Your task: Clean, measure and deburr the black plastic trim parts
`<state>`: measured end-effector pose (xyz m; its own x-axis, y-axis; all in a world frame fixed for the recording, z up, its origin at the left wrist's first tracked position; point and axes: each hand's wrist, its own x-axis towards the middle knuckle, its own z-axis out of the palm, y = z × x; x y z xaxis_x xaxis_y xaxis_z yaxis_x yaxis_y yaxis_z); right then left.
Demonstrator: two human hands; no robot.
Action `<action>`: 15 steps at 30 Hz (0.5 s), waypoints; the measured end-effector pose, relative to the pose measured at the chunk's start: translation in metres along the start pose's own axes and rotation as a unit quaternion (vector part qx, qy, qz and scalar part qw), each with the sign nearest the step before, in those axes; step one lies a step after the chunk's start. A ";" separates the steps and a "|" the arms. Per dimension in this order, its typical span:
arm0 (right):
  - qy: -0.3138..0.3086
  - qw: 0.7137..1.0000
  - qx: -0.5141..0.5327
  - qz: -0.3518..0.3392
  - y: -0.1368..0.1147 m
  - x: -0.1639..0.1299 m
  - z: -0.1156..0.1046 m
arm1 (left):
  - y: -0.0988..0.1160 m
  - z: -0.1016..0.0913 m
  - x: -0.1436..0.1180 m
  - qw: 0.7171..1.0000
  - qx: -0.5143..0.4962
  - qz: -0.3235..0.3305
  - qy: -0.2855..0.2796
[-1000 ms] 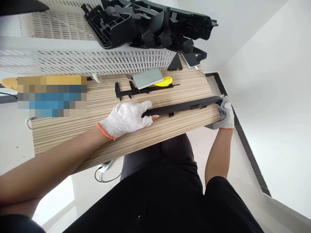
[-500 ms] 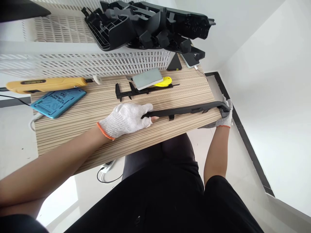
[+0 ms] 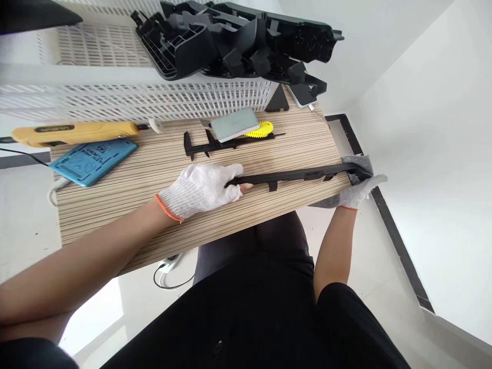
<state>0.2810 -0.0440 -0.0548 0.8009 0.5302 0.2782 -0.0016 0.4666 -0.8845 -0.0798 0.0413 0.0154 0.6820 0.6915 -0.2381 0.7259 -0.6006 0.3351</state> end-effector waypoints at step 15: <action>0.156 0.923 -0.350 -0.019 -0.022 0.018 -0.010 | -0.004 -0.006 0.001 1.000 0.004 -0.003 -0.028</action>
<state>0.3011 -0.0515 -0.0344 0.9266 0.2415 0.2883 0.3292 -0.1505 -0.9322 -0.0825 0.0467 0.0199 0.6817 0.6718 -0.2900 0.7303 -0.6003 0.3261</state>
